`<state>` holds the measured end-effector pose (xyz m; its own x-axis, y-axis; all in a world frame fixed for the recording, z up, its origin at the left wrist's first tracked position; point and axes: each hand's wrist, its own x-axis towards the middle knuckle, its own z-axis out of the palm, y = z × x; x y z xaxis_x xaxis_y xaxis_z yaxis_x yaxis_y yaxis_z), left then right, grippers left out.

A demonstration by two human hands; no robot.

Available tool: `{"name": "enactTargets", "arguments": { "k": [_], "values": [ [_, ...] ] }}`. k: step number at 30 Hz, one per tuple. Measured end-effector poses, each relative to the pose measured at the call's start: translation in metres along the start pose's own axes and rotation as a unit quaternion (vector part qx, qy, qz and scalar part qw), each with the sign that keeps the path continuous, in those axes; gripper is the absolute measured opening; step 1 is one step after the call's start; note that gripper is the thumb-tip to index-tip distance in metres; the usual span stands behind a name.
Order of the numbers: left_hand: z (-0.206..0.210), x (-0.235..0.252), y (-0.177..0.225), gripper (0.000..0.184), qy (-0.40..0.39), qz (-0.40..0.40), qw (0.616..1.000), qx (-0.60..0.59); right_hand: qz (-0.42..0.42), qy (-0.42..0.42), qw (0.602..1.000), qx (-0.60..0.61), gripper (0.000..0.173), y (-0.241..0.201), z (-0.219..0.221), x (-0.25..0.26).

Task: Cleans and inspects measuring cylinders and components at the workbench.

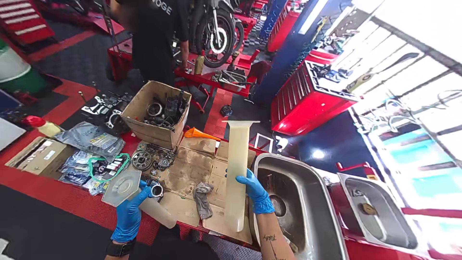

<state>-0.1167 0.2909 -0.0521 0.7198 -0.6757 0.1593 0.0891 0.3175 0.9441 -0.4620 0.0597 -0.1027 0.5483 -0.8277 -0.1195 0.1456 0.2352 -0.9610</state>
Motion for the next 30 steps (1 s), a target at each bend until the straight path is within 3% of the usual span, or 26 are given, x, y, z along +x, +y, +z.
{"name": "enactTargets", "arguments": {
  "k": [4,7,14,17,20,23,26,30],
  "values": [
    [-0.021,-0.034,0.019,0.026,0.038,0.019,0.999,0.025,-0.028,-0.037,0.994,-0.101,0.075,-0.015,0.027,-0.02],
    [-0.044,-0.053,0.036,0.029,0.074,0.027,0.996,0.047,-0.067,-0.037,0.966,-0.247,0.091,-0.014,0.058,-0.024],
    [-0.117,-0.084,0.063,0.079,0.187,0.04,0.974,0.122,-0.146,-0.141,0.913,-0.353,0.097,0.0,0.153,-0.025],
    [-0.164,-0.093,0.083,0.087,0.229,0.081,0.955,0.17,-0.147,-0.195,0.876,-0.416,0.099,-0.007,0.209,-0.03],
    [-0.231,-0.1,0.109,0.088,0.306,0.112,0.931,0.165,-0.141,-0.267,0.821,-0.485,0.097,-0.013,0.291,-0.038],
    [-0.315,-0.111,0.135,0.083,0.381,0.135,0.907,0.121,-0.166,-0.325,0.795,-0.484,0.098,0.012,0.399,-0.035],
    [-0.394,-0.128,0.149,0.083,0.43,0.128,0.883,0.136,-0.162,-0.363,0.827,-0.397,0.102,0.036,0.522,-0.032],
    [-0.468,-0.148,0.154,0.084,0.476,0.098,0.862,0.148,-0.132,-0.377,0.909,-0.118,0.095,0.057,0.687,-0.028]
  ]
}}
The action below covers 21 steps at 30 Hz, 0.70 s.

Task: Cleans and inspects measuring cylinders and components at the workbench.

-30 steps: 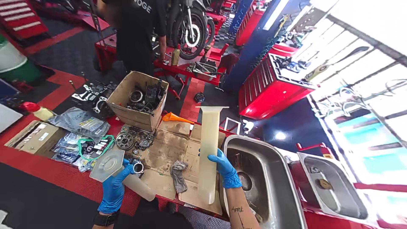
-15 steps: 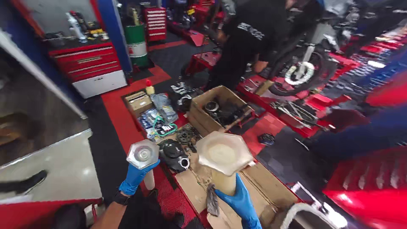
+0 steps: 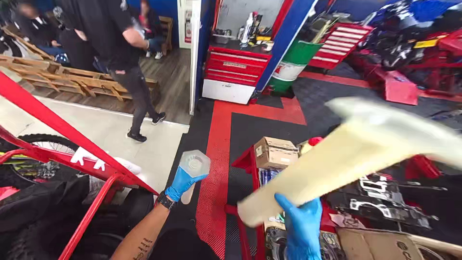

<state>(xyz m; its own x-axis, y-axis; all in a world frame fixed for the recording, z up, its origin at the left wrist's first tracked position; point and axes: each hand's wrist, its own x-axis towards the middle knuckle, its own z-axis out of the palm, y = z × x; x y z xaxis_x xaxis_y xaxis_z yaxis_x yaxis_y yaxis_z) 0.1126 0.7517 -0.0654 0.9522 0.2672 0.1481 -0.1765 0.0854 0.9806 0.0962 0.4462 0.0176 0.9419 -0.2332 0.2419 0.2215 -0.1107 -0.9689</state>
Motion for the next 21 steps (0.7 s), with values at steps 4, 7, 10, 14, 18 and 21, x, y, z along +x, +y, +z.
{"name": "enactTargets", "arguments": {
  "k": [4,7,10,14,18,21],
  "values": [
    [-0.057,0.067,0.037,0.026,0.086,0.099,0.965,-0.227,-0.008,0.004,0.982,0.188,0.066,0.028,0.084,0.106],
    [-0.112,0.109,0.066,0.02,0.102,0.238,0.922,-0.287,0.117,0.04,0.956,0.267,0.042,0.086,0.135,0.163],
    [-0.154,0.139,0.079,0.013,0.149,0.313,0.9,-0.265,0.241,0.04,0.905,0.347,0.043,0.154,0.187,0.198],
    [-0.164,0.202,0.059,0.013,0.182,0.331,0.88,-0.288,0.36,0.038,0.844,0.395,0.052,0.232,0.271,0.232],
    [-0.106,0.318,0.0,0.017,0.146,0.28,0.916,-0.249,0.403,0.007,0.815,0.415,0.048,0.254,0.36,0.294],
    [-0.042,0.411,-0.062,0.06,0.101,0.18,0.975,-0.077,0.415,-0.015,0.784,0.462,0.044,0.269,0.41,0.371]
  ]
}}
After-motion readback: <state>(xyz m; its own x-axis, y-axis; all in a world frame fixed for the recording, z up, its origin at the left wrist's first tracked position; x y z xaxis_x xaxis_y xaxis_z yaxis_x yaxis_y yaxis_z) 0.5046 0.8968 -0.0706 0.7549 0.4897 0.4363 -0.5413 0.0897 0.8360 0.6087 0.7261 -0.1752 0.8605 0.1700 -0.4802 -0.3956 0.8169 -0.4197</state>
